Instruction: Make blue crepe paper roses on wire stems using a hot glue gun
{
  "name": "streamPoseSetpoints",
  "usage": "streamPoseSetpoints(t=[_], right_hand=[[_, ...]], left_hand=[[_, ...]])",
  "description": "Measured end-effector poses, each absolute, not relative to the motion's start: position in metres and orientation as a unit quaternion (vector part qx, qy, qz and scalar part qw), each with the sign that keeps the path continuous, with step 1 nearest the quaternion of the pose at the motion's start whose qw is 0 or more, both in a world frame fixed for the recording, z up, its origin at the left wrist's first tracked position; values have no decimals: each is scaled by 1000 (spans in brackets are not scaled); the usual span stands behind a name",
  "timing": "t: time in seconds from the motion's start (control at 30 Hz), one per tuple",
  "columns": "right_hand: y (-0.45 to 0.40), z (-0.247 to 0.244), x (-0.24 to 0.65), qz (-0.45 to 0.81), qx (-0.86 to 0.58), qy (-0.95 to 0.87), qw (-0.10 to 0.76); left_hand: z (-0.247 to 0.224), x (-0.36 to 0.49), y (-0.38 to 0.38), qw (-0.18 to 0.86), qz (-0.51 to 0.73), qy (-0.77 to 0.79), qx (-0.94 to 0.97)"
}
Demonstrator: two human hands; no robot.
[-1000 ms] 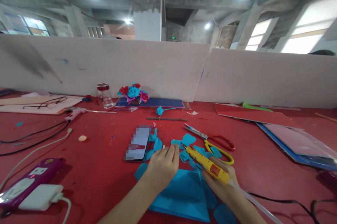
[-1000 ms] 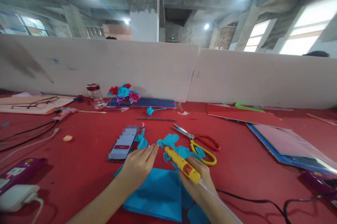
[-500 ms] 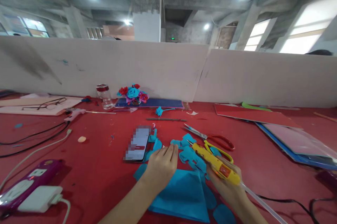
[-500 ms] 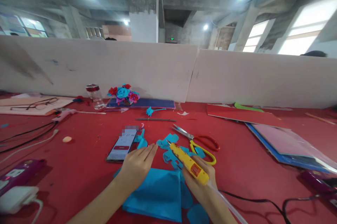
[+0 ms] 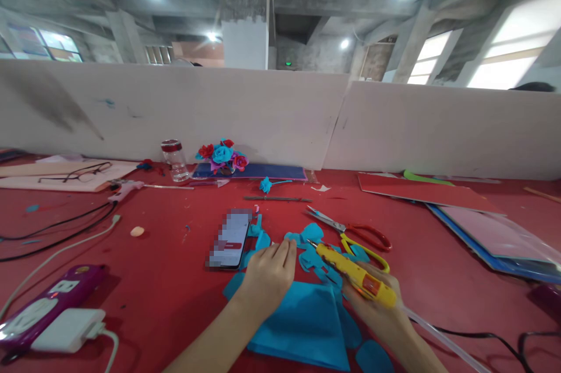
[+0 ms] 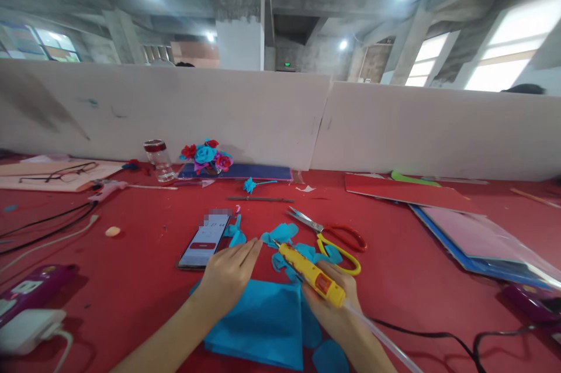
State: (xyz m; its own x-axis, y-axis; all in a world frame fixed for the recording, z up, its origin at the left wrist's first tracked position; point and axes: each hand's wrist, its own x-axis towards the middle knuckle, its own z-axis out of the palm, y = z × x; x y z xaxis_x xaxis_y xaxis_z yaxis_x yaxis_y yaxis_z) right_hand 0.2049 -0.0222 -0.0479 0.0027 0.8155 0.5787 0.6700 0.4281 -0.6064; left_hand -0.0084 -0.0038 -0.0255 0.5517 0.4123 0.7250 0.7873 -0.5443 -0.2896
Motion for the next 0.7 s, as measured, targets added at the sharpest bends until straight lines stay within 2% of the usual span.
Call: streamPoseSetpoints(t=[0.13,0.7], right_hand=[[-22,-47,205,89,-521,-724,443],[-20,-50,204,82,-527,-720,443]], left_hand=[[-26,-8,-4,315,-301,-366,-822],[-23,-9,-4,316,-311,-362,-820]])
